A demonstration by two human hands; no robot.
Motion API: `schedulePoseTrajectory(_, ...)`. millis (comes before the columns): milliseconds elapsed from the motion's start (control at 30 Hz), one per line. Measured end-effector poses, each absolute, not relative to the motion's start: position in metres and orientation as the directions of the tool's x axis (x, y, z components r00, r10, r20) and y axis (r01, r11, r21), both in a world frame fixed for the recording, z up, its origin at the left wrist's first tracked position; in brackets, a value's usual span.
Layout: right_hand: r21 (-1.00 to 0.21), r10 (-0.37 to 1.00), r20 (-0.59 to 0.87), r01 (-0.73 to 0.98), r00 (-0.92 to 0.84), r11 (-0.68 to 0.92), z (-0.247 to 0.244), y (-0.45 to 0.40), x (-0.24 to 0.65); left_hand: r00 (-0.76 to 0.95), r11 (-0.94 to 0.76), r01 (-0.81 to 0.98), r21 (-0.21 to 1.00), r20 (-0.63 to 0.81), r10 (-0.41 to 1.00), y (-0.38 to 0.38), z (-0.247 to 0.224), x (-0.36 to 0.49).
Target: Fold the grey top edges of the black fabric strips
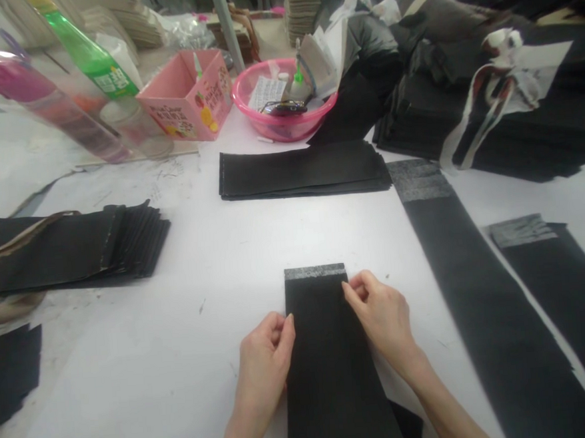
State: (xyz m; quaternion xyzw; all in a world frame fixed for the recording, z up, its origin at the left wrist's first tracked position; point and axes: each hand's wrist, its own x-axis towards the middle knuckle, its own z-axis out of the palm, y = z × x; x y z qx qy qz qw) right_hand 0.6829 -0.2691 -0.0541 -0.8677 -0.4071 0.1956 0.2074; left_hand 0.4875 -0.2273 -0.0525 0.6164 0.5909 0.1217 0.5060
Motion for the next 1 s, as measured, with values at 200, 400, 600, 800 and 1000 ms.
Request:
schedulePoseTrajectory(200, -0.495, 0.791, -0.166, 0.644, 0.589, -0.584, -0.0553, -0.2702, 0.6832, 0.265, 0.193, 0.638, 0.746, -0.448, 0.854, -0.2275, -0.0510, 0.4883)
schedulePoseTrajectory(400, -0.476, 0.787, -0.171, 0.650, 0.593, -0.593, -0.0556, -0.2702, 0.6823, 0.262, 0.174, 0.662, 0.729, -0.443, 0.858, -0.2279, -0.0516, 0.4877)
schedulePoseTrajectory(600, -0.477, 0.789, -0.167, 0.652, 0.591, -0.589, -0.0552, -0.2701, 0.6829, 0.265, 0.160, 0.670, 0.725, -0.435, 0.860, -0.2272, -0.0528, 0.4887)
schedulePoseTrajectory(800, -0.488, 0.789, -0.171, 0.644, 0.591, -0.589, -0.0553, -0.2704, 0.6830, 0.260, 0.163, 0.670, 0.725, -0.434, 0.863, -0.2272, -0.0531, 0.4889)
schedulePoseTrajectory(1000, -0.494, 0.785, -0.180, 0.636, 0.593, -0.593, -0.0539, -0.2700, 0.6831, 0.261, 0.145, 0.672, 0.726, -0.415, 0.871, -0.2274, -0.0531, 0.4887)
